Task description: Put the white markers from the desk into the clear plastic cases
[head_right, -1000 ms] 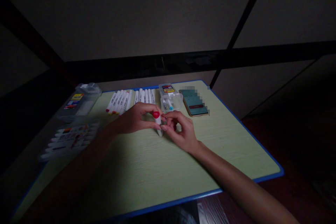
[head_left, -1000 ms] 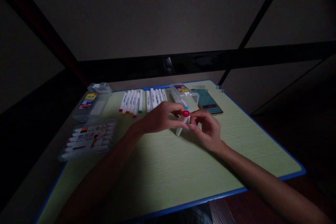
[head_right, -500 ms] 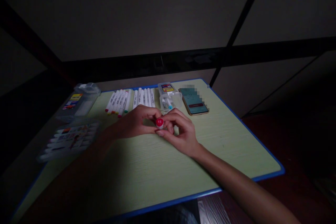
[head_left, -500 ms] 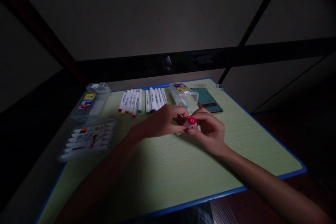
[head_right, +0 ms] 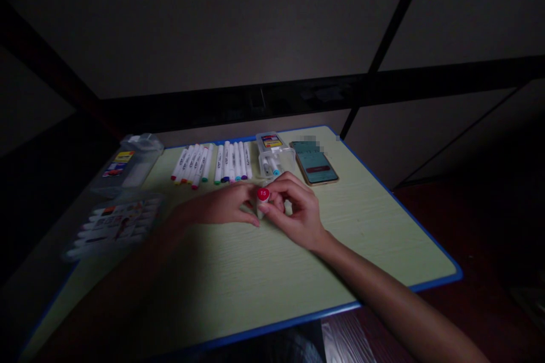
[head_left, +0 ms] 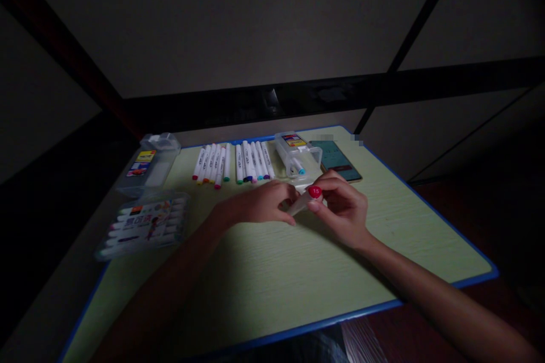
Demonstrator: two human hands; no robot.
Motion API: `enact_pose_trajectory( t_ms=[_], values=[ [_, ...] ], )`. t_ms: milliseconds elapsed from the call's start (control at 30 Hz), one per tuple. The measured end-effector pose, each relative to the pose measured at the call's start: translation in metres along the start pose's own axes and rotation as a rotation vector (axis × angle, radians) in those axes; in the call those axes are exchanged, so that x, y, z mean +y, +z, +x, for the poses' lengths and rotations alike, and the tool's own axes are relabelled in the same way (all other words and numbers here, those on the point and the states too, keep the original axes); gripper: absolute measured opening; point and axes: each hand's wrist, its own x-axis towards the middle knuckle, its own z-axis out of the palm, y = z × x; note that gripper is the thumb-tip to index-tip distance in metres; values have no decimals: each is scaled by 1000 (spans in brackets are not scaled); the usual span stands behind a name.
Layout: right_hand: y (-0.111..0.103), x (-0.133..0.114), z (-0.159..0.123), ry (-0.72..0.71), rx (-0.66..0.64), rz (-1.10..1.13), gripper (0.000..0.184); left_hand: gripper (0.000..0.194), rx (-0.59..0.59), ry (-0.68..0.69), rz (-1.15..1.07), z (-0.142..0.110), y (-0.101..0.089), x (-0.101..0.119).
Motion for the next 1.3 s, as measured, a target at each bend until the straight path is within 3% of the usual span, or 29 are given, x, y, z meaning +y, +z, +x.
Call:
enact_pose_trajectory(
  t_ms=[133,367,633,867,1100,1300],
  values=[
    [0,2,0,-8,5,-22,13,17,14,19,-24,2,6,-10],
    [-1,2,0,-91,71,-41,14,10,-56,32,-57,3,0,0],
    [-3,-2,0,-271,-21,62,29,12,20,39,43,1,-4,1],
    [-14,-7,6,-215,57,-96,24,16,62,85,24,3,-5,5],
    [-23,-6,6,-200,347,-16,19,16,61,68,35,4,-6,5],
    [-28,-4,12,-318,606,-190,16,17,83,83,62,5,-3,-2]
  ],
)
